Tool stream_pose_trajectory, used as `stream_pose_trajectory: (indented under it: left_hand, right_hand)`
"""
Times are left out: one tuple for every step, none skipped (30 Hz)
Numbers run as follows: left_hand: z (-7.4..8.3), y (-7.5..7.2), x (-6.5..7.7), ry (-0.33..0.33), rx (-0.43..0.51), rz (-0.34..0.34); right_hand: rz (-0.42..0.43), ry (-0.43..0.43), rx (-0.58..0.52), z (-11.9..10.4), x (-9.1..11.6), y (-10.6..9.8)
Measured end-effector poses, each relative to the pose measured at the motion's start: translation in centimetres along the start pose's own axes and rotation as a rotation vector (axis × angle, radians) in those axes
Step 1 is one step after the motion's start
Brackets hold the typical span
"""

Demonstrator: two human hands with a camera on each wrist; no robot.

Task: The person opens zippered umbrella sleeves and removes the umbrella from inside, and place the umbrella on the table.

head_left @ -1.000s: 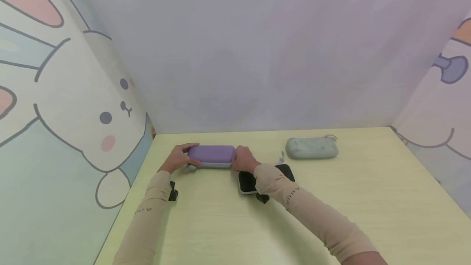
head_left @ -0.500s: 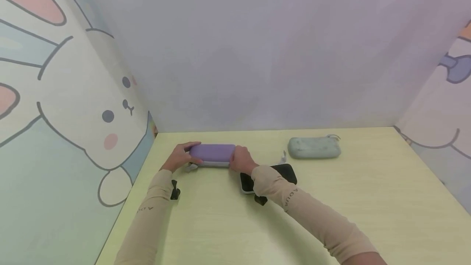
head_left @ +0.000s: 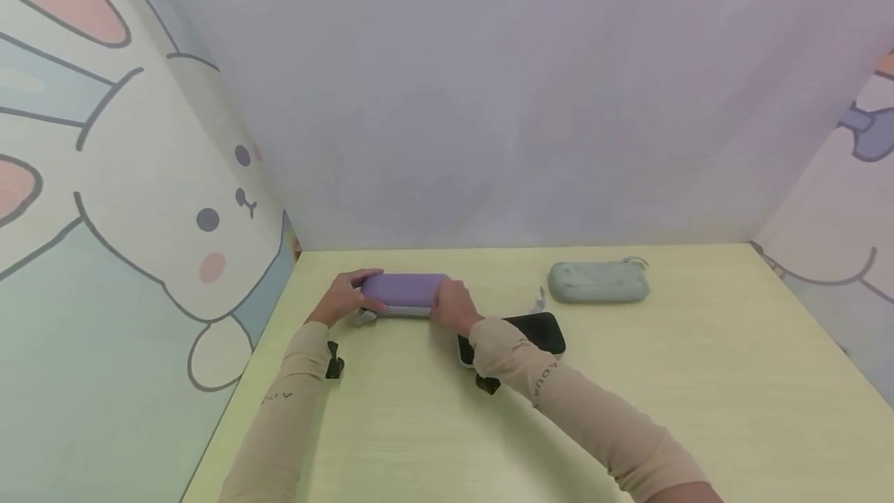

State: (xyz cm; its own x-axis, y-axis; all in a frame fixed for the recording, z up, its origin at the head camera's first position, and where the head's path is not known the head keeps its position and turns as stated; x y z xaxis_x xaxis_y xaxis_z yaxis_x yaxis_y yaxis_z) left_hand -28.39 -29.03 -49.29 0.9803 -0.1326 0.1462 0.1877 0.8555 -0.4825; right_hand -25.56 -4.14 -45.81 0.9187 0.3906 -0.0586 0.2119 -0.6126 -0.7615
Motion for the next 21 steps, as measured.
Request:
stream_pose_trajectory:
  left_hand:
    - [0.0, 0.0, 0.0, 0.001, -0.001, 0.003]
    - [-0.1, 0.0, 0.0, 0.003, 0.0, 0.004]
    - [-0.1, 0.0, 0.0, 0.004, -0.004, 0.008]
    - [-0.1, 0.1, -0.1, 0.005, -0.002, 0.011]
    - [-0.1, 0.1, -0.1, 0.004, -0.002, 0.013]
    - [-0.1, 0.1, -0.1, 0.002, 0.002, 0.016]
    - [-0.1, 0.2, -0.1, 0.0, 0.002, 0.018]
    - [-0.1, 0.2, -0.1, -0.005, 0.001, 0.021]
    - [-0.1, 0.2, -0.1, -0.008, -0.001, 0.023]
    - [0.0, 0.2, -0.1, -0.011, 0.001, 0.025]
    - [0.0, 0.3, 0.0, -0.014, -0.002, 0.027]
    - [0.1, 0.3, 0.0, -0.015, -0.001, 0.029]
    - [0.1, 0.3, 0.0, -0.015, -0.004, 0.029]
    - [0.1, 0.3, 0.1, -0.014, -0.006, 0.029]
    - [0.2, 0.3, 0.1, -0.011, -0.008, 0.028]
    - [0.2, 0.3, 0.1, -0.013, -0.007, 0.031]
    - [0.2, 0.3, 0.1, -0.014, -0.005, 0.033]
    - [0.1, 0.3, 0.1, -0.009, -0.008, 0.03]
    - [0.1, 0.3, 0.1, -0.009, -0.01, 0.031]
    - [0.1, 0.3, 0.0, -0.01, -0.008, 0.032]
    - [0.0, 0.2, 0.0, -0.011, -0.005, 0.032]
  right_hand:
    - [0.01, -0.002, 0.009, 0.0, 0.0, 0.1]
    - [0.02, -0.005, 0.013, 0.0, 0.0, 0.3]
    - [0.033, -0.01, 0.022, -0.1, -0.1, 0.4]
    - [0.045, -0.014, 0.034, -0.1, -0.1, 0.6]
    - [0.059, -0.017, 0.041, -0.2, -0.1, 0.7]
    - [0.069, -0.023, 0.046, -0.3, -0.1, 0.9]
    - [0.077, -0.023, 0.044, -0.4, -0.1, 1.0]
    - [0.083, -0.025, 0.037, -0.5, -0.1, 1.2]
    - [0.087, -0.026, 0.04, -0.6, -0.1, 1.3]
    - [0.09, -0.027, 0.041, -0.7, -0.1, 1.5]
    - [0.094, -0.026, 0.041, -0.7, -0.1, 1.6]
    - [0.093, -0.026, 0.048, -0.8, -0.2, 1.8]
    - [0.098, -0.031, 0.055, -0.9, -0.3, 1.9]
    - [0.101, -0.035, 0.064, -0.9, -0.3, 2.0]
    - [0.103, -0.037, 0.069, -1.0, -0.4, 2.1]
    - [0.106, -0.04, 0.073, -1.0, -0.4, 2.2]
    - [0.111, -0.045, 0.071, -1.0, -0.5, 2.2]
    - [0.111, -0.05, 0.072, -1.1, -0.5, 2.3]
    - [0.111, -0.052, 0.067, -1.1, -0.5, 2.3]
    - [0.106, -0.052, 0.057, -1.2, -0.6, 2.3]
    - [0.101, -0.05, 0.049, -1.2, -0.6, 2.3]
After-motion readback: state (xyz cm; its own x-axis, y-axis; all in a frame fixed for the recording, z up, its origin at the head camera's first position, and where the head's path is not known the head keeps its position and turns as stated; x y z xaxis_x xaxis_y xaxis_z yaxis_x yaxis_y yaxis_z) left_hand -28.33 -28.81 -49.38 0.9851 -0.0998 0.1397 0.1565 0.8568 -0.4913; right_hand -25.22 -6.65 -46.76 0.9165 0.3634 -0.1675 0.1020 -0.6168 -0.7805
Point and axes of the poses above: each hand's wrist, its own x-axis away from the middle knuckle, its own y-axis out of the palm, z = x × y, the point moved 1 cm from there along -x, towards the middle knuckle, and after that the axes turned 1 degree about -y, right-handed, at the moved point
